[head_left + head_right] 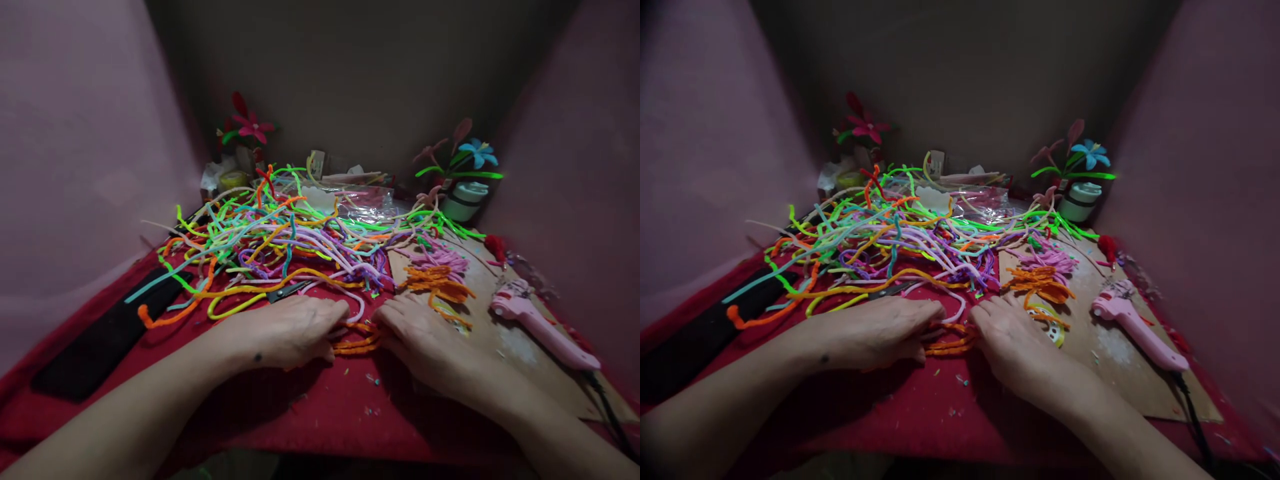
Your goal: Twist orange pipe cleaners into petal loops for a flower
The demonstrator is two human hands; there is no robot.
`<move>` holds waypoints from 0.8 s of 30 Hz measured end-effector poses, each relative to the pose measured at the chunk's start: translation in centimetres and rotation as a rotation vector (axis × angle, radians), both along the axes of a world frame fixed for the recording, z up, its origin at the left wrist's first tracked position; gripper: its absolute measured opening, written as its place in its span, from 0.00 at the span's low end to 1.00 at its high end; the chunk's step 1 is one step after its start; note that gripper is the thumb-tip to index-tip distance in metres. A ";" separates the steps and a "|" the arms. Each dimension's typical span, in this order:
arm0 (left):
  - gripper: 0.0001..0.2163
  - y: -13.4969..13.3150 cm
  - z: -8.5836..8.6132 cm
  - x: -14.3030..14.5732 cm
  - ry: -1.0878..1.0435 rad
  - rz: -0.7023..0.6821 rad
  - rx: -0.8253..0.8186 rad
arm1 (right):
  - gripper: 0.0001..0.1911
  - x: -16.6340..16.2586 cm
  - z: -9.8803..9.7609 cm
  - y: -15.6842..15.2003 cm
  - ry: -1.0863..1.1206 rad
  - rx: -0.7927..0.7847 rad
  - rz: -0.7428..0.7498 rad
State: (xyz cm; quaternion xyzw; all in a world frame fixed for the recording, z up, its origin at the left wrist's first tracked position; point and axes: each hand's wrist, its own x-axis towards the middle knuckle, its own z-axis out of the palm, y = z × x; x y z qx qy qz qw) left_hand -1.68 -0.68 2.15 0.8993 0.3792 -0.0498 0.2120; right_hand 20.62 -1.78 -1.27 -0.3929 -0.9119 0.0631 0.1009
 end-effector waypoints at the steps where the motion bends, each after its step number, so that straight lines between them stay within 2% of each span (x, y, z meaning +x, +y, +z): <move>1: 0.05 0.1 0.0 -0.1 0.011 0.002 0.005 | 0.07 0.0 -0.1 0.0 0.007 -0.005 0.002; 6: 0.05 1.0 -0.4 -0.3 -0.016 0.036 0.115 | 0.08 -0.1 -0.6 0.1 0.013 -0.036 -0.001; 11: 0.10 1.9 -1.1 -0.4 -0.048 -0.017 0.243 | 0.09 -0.5 -0.8 0.0 0.012 -0.085 -0.012; 15: 0.10 2.3 -1.4 -0.4 -0.038 -0.006 0.271 | 0.08 -0.8 -0.9 0.0 0.024 -0.040 -0.010; 17: 0.10 2.3 -1.6 -0.5 -0.033 -0.001 0.283 | 0.07 -1.0 -0.5 -0.1 0.077 -0.065 0.040; 21: 0.05 2.3 -2.2 -0.5 -0.025 -0.018 0.276 | 0.18 -1.5 0.5 -0.3 0.129 -0.174 0.152; 24: 0.06 2.4 -2.5 -0.6 -0.041 -0.007 0.235 | 0.23 -2.1 0.9 0.0 0.160 -0.233 0.168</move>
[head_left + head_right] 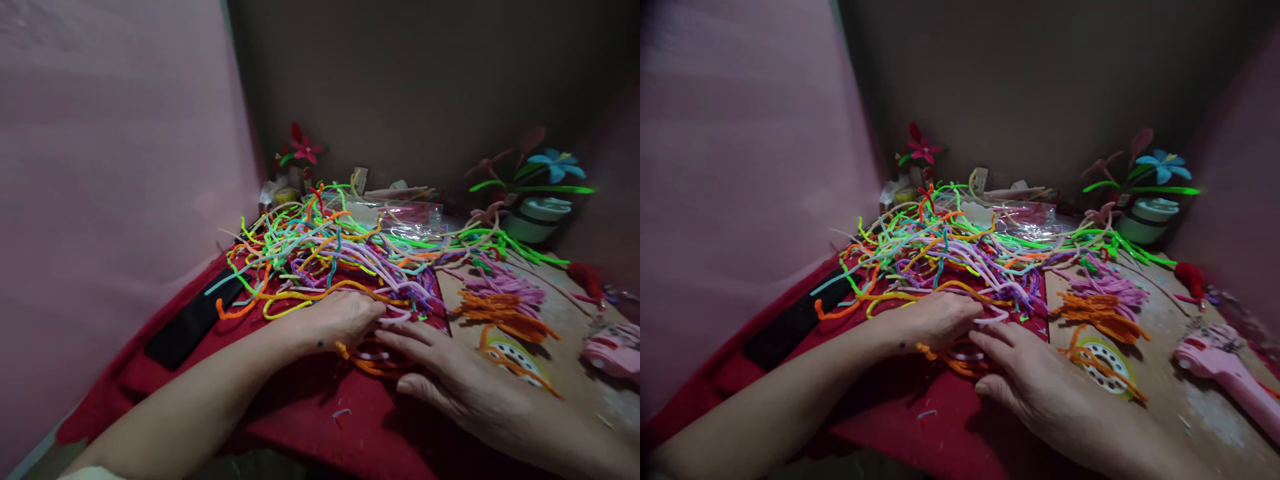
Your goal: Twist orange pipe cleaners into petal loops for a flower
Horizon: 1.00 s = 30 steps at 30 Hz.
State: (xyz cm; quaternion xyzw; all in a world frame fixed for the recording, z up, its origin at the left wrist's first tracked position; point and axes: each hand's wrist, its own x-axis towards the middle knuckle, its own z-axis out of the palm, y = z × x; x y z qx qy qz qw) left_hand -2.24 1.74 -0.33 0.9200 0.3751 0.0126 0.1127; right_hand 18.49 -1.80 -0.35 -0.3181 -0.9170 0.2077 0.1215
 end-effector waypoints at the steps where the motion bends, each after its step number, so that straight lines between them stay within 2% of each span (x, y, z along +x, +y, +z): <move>1: 0.07 0.0 0.0 0.0 -0.005 0.020 -0.005 | 0.24 -0.2 0.1 0.3 0.025 -0.025 -0.017; 4: 0.08 0.1 0.0 -0.1 0.000 0.100 0.021 | 0.25 -0.7 0.1 1.8 0.153 -0.160 -0.106; 8: 0.09 0.0 0.0 -0.5 0.043 0.121 0.080 | 0.21 -1.3 0.0 4.4 0.408 -0.563 -0.281; 11: 0.09 0.2 -0.3 -1.0 0.061 0.144 0.144 | 0.19 -1.8 -0.3 5.7 0.553 -0.733 -0.476; 14: 0.09 0.7 -0.3 -1.3 0.080 0.185 0.141 | 0.16 -2.4 -0.2 5.9 0.606 -0.786 -0.540; 18: 0.09 1.2 0.9 -2.0 0.043 0.243 0.095 | 0.19 -3.1 0.0 5.0 0.611 -0.813 -0.475; 21: 0.09 1.4 2.3 -3.1 0.033 0.360 0.207 | 0.20 -3.0 -0.1 4.6 0.626 -0.803 -0.479; 24: 0.09 1.9 3.0 -4.5 0.126 0.508 0.315 | 0.19 -2.9 -0.2 4.4 0.616 -0.811 -0.514; 30: 0.10 3.6 1.4 -5.9 0.122 0.605 0.347 | 0.17 -2.8 -0.7 4.2 0.599 -0.782 -0.481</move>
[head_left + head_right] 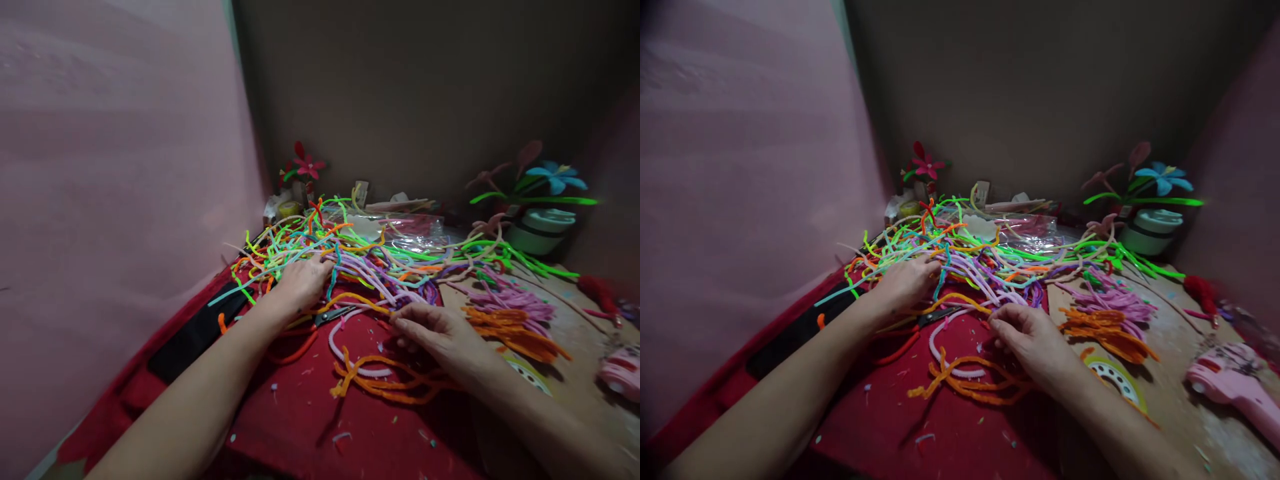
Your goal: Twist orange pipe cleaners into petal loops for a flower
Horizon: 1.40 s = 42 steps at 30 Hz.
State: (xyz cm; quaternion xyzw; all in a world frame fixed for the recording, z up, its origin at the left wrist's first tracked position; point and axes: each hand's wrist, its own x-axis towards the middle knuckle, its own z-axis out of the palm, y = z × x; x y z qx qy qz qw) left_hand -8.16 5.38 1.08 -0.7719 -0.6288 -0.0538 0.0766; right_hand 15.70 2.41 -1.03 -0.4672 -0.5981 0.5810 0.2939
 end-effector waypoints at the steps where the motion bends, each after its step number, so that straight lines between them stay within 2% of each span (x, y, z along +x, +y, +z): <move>1: 0.10 0.2 -0.3 0.0 -0.019 -0.001 0.002 | 0.16 0.1 -0.2 0.0 0.002 0.014 0.014; 5: 0.08 0.7 -0.1 -0.2 -0.148 -0.027 0.017 | 0.13 0.5 -0.9 0.0 -0.021 0.058 0.050; 11: 0.09 0.7 1.9 -1.3 -0.428 0.015 0.019 | 0.13 0.9 -1.3 0.3 -0.048 0.070 0.048; 13: 0.09 0.7 2.3 -1.6 -0.613 0.064 0.002 | 0.13 0.9 -1.4 0.3 -0.058 0.065 0.051; 16: 0.06 0.8 2.3 -1.8 -1.008 0.147 -0.053 | 0.12 0.9 -1.5 0.3 -0.071 0.051 0.054; 18: 0.07 0.9 2.3 -1.8 -1.150 0.171 -0.080 | 0.12 0.9 -1.6 0.3 -0.067 0.040 0.060; 24: 0.10 1.0 2.2 -1.8 -1.168 0.160 -0.072 | 0.12 0.7 -1.3 0.2 -0.104 0.047 0.050; 29: 0.08 0.8 2.1 -1.4 -0.960 0.157 0.025 | 0.12 0.8 -1.2 0.2 -0.105 0.051 0.060; 32: 0.07 0.3 2.6 -1.2 -0.905 0.131 0.102 | 0.13 0.8 -1.2 0.1 -0.101 0.005 0.045; 39: 0.05 -1.6 5.8 -1.8 -1.103 0.148 0.234 | 0.14 0.9 -1.2 0.0 -0.057 -0.006 0.042; 42: 0.05 -1.7 6.1 -3.0 -1.221 0.128 0.308 | 0.16 1.1 -1.5 0.0 -0.061 -0.011 0.046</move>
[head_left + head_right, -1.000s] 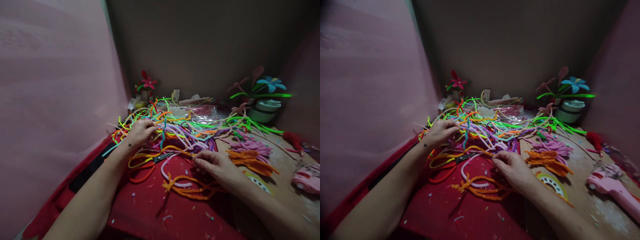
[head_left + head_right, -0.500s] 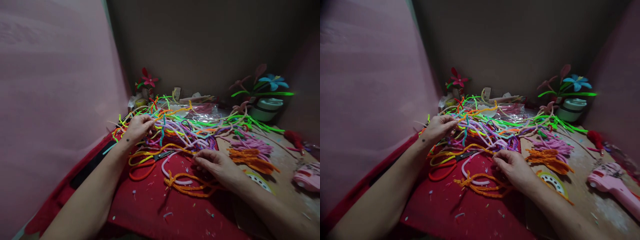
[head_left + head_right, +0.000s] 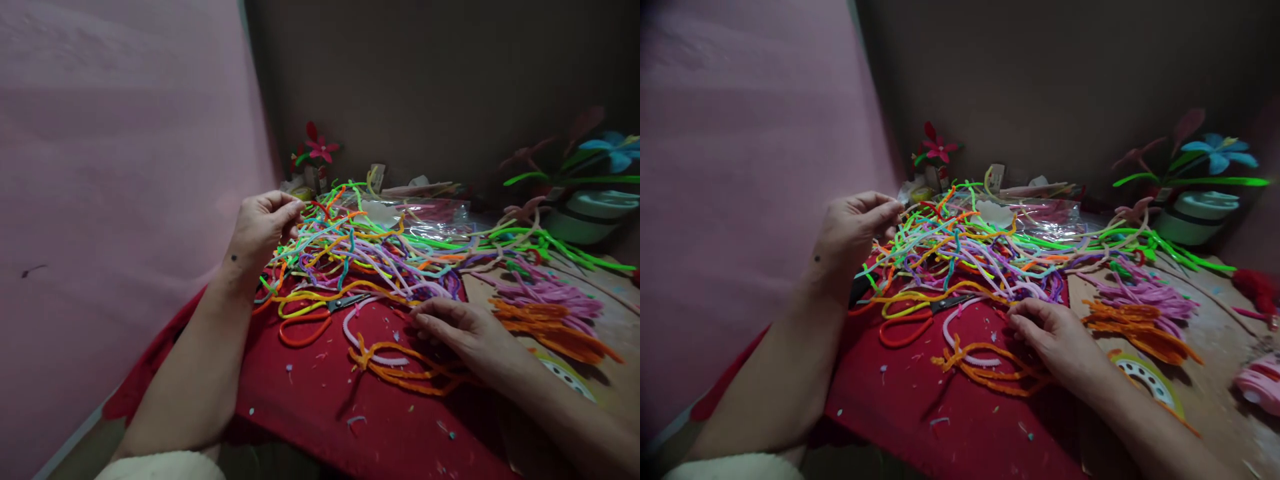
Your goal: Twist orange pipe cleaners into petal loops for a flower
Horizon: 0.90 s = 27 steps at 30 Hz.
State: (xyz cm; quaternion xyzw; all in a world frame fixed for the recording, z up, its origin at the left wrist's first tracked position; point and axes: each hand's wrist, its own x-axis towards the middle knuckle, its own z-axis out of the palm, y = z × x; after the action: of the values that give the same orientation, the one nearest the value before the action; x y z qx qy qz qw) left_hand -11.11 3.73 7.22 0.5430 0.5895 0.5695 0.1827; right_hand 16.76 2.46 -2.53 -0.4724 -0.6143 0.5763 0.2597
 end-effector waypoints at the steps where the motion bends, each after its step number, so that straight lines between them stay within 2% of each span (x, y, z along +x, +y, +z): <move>1: 0.05 0.1 -0.1 -0.4 -0.030 -0.007 0.016 | 0.17 0.1 -0.1 0.0 -0.004 -0.002 0.003; 7: 0.05 0.2 -0.4 -2.3 -0.146 -0.081 0.129 | 0.21 0.1 -0.1 0.0 -0.003 -0.032 0.009; 14: 0.04 0.1 0.1 -3.0 -0.191 -0.024 0.181 | 0.25 -0.1 -0.2 0.0 -0.018 -0.019 -0.009; 18: 0.05 0.0 0.0 -3.0 -0.178 -0.034 0.139 | 0.26 -0.1 -0.3 0.0 0.004 -0.035 -0.025; 21: 0.07 0.1 -0.2 -2.4 -0.073 -0.115 0.009 | 0.24 -0.1 -0.4 -0.1 0.017 -0.050 -0.025; 24: 0.07 0.5 -0.7 -1.6 0.103 -0.122 -0.114 | 0.22 -0.1 -0.5 0.0 0.021 -0.045 -0.005; 27: 0.10 1.4 -1.7 -0.7 0.339 -0.174 -0.125 | 0.21 -0.1 -0.3 0.0 0.007 -0.018 0.007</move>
State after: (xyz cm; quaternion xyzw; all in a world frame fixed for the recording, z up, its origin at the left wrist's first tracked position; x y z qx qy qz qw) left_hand -11.85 5.15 5.50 0.6676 0.5969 0.4142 0.1627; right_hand 16.67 2.41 -2.85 -0.4703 -0.6100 0.5843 0.2556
